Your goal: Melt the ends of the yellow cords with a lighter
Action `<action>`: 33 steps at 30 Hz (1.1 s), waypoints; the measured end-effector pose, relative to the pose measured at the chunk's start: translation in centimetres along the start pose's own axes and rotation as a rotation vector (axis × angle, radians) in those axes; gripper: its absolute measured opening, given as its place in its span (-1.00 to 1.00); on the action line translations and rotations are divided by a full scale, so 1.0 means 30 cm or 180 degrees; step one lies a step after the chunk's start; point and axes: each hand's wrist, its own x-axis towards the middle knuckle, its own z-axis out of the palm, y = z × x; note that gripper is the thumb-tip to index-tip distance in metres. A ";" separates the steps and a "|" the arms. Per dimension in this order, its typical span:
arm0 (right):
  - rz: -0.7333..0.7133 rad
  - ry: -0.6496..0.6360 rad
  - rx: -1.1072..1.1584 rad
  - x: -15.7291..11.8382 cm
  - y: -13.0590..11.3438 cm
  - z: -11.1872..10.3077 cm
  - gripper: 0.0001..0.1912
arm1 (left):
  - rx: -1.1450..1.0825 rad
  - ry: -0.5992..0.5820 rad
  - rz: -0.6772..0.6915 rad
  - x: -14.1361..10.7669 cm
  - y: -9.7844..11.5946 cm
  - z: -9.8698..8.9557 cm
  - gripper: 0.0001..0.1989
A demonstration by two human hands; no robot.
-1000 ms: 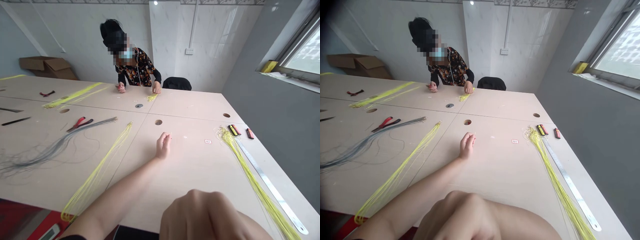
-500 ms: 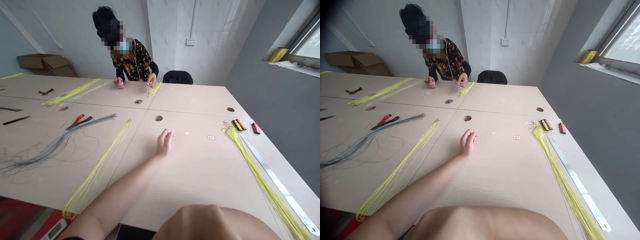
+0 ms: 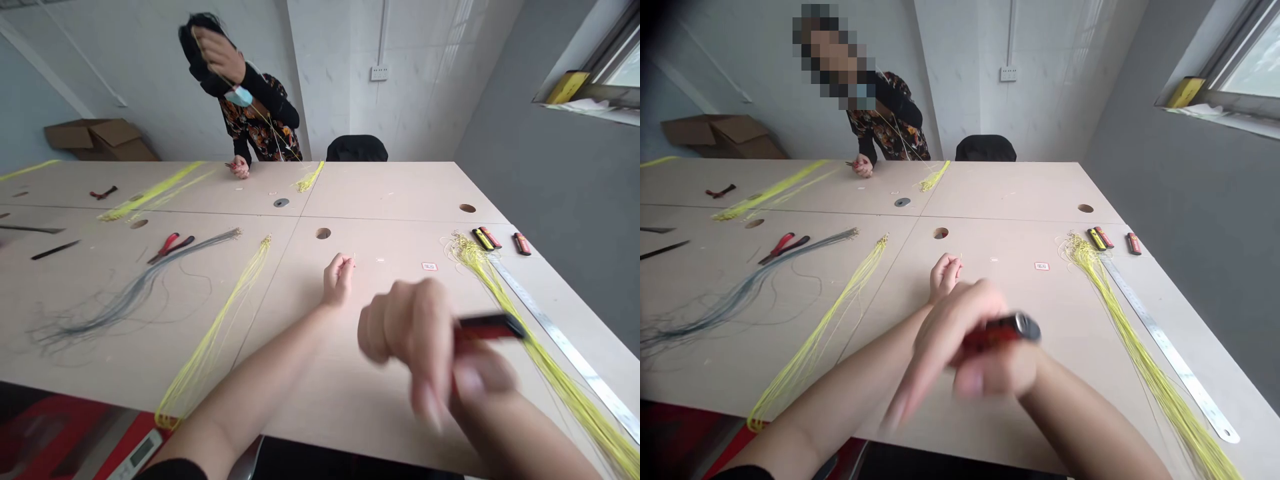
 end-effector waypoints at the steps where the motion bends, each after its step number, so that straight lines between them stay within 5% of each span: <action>1: -0.0317 -0.0078 -0.0026 0.071 0.007 -0.038 -0.66 | -0.0016 0.0010 0.0017 0.000 0.002 0.001 -0.61; 4: -0.0702 0.0048 0.0073 0.248 0.084 -0.173 -0.58 | -0.0026 0.0147 0.0229 -0.001 -0.002 0.003 -0.64; 8: 0.0024 0.0309 0.0342 0.346 0.233 -0.282 -0.46 | 0.0117 0.0212 0.0451 -0.006 -0.015 0.005 -0.65; 15: -0.0030 0.0524 0.0127 0.401 0.339 -0.237 -0.52 | -0.0026 0.0244 0.0463 -0.015 -0.007 0.011 -0.64; 26: -0.0127 0.0441 -0.0222 0.393 0.345 -0.242 -0.49 | 0.0084 0.0065 0.0462 -0.028 0.004 0.012 -0.65; 33: -0.0145 0.0434 -0.0302 0.389 0.356 -0.250 -0.54 | 0.0348 0.0303 0.0674 -0.018 0.008 0.009 -0.64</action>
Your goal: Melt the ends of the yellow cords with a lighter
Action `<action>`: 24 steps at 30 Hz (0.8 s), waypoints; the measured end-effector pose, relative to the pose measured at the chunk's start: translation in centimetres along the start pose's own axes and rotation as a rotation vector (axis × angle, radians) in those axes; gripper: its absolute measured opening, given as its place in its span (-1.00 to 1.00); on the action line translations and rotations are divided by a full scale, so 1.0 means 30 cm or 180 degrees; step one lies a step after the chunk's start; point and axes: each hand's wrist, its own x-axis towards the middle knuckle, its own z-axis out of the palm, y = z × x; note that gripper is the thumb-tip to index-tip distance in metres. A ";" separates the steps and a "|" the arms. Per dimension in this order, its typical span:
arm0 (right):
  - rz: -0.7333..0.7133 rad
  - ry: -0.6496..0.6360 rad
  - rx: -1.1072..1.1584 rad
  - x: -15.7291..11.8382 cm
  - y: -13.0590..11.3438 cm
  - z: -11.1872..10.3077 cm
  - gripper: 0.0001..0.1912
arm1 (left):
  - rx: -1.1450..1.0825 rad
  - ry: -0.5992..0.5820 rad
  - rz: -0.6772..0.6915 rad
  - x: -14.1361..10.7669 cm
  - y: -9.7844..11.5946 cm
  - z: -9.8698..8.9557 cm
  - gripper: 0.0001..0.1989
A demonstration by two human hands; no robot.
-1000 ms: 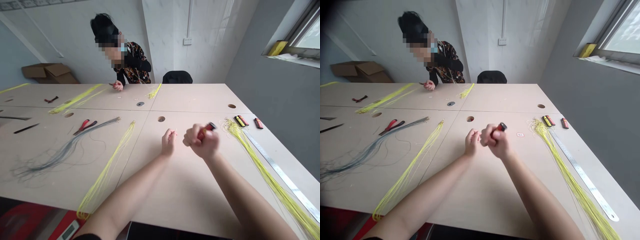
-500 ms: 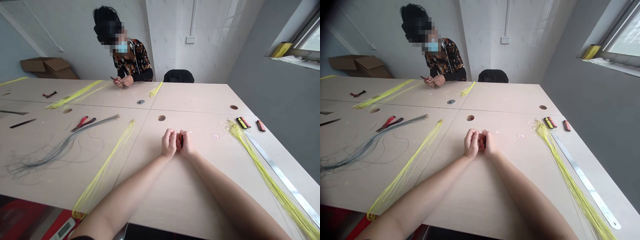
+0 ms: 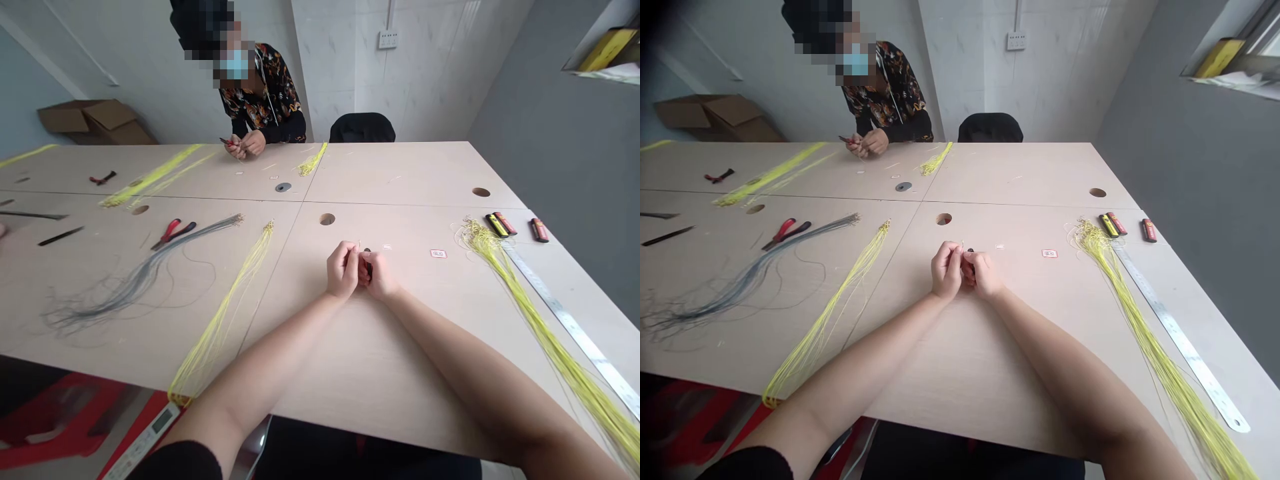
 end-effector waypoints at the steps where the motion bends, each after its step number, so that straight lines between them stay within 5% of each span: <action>1: 0.0017 0.0008 0.0023 0.001 0.001 0.000 -0.54 | -0.0012 -0.0029 0.0005 0.000 -0.002 0.000 -0.65; 20: -0.0532 0.0152 0.0121 0.013 0.023 -0.002 -0.55 | -0.0450 -0.0119 -0.0325 -0.003 -0.009 0.007 -0.64; 24: -0.0304 0.0011 0.0188 0.006 0.016 -0.001 -0.54 | -0.0439 0.0019 -0.0325 0.000 -0.004 0.003 -0.63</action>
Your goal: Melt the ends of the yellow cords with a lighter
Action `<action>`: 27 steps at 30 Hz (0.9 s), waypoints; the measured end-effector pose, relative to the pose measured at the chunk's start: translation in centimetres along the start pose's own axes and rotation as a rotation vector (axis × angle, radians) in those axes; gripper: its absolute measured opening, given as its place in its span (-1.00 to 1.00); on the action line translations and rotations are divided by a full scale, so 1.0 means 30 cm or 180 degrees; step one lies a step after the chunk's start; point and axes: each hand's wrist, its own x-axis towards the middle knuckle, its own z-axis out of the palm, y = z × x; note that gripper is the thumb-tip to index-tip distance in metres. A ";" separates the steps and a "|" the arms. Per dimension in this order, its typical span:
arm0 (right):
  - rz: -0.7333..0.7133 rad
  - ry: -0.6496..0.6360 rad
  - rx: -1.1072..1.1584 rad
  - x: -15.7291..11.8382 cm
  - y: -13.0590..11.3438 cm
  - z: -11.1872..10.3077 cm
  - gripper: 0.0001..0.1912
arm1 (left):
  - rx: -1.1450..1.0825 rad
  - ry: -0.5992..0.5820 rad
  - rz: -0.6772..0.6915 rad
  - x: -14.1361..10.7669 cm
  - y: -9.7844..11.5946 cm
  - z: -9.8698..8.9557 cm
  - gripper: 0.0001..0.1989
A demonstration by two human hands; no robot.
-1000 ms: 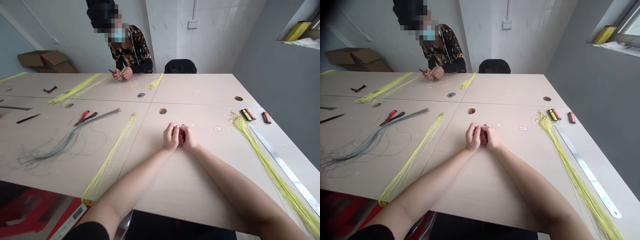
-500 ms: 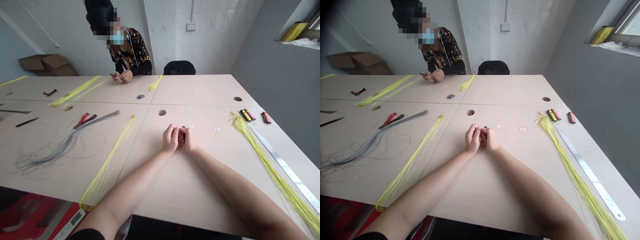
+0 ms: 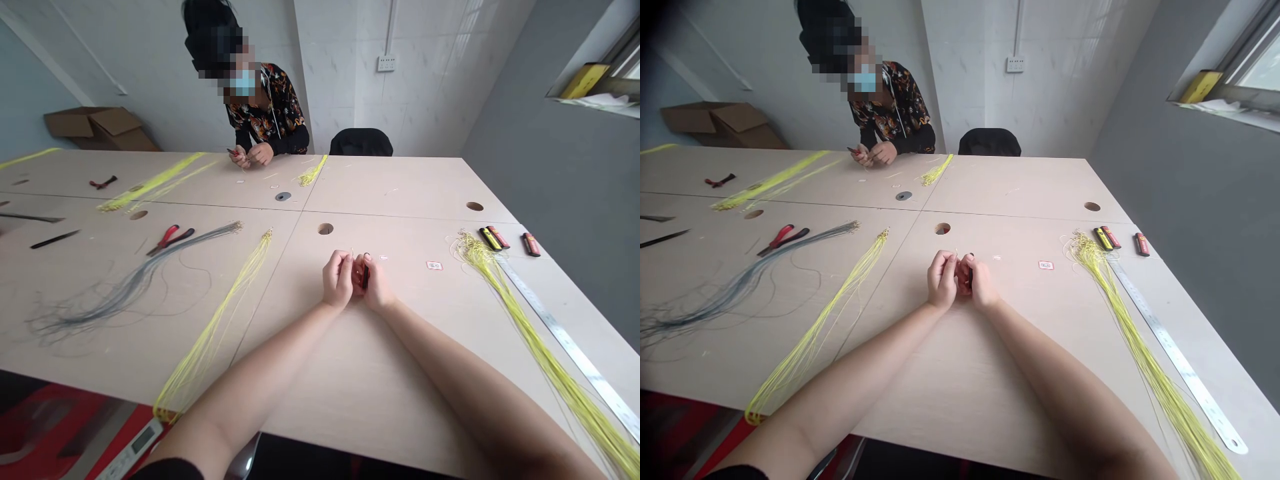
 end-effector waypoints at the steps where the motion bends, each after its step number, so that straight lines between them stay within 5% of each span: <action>1: 0.0094 -0.0010 0.0011 -0.001 -0.004 0.002 -0.55 | 0.0021 0.0065 0.0014 0.002 -0.001 -0.001 -0.63; 27: 0.0406 0.0141 -0.0231 0.002 -0.002 0.011 -0.49 | 0.0322 -0.0123 0.0238 -0.005 0.014 0.002 -0.65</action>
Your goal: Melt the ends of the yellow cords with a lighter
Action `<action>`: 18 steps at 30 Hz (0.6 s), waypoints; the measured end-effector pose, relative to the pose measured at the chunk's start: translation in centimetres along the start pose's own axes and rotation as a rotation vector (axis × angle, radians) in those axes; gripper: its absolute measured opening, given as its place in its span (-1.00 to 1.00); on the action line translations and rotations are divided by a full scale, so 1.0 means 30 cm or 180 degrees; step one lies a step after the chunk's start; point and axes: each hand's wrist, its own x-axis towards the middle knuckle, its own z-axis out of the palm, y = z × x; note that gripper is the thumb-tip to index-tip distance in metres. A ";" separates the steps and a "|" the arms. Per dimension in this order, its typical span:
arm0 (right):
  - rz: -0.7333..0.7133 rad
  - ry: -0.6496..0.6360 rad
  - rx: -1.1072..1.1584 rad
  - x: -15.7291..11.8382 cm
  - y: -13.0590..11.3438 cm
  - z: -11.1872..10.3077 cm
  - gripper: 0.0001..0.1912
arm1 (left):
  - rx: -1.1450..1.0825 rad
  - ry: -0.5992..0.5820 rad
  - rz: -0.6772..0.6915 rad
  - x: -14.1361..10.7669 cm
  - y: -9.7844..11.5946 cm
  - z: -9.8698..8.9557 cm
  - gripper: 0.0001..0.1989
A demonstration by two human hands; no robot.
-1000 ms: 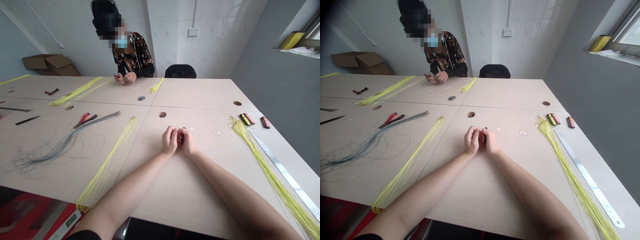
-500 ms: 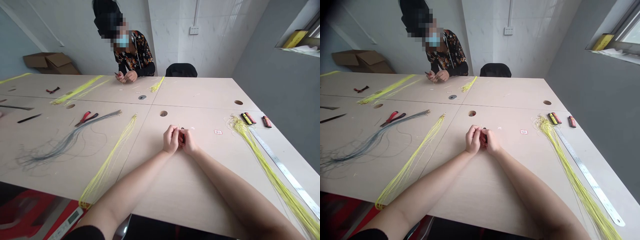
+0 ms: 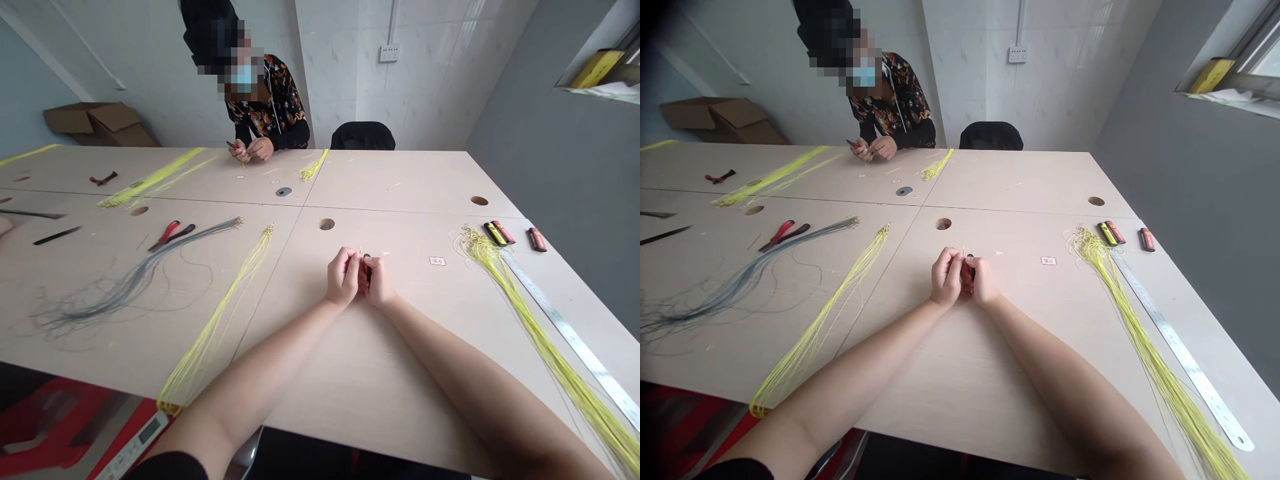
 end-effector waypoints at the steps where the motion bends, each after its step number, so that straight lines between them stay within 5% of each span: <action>1: 0.0005 0.0031 -0.0022 0.000 0.001 0.000 -0.48 | -0.0008 0.0009 0.0000 0.001 0.001 0.000 -0.65; 18: -0.0274 0.0055 -0.0202 -0.010 0.005 -0.005 -0.49 | -0.0289 -0.0172 -0.0144 -0.002 -0.006 0.003 -0.64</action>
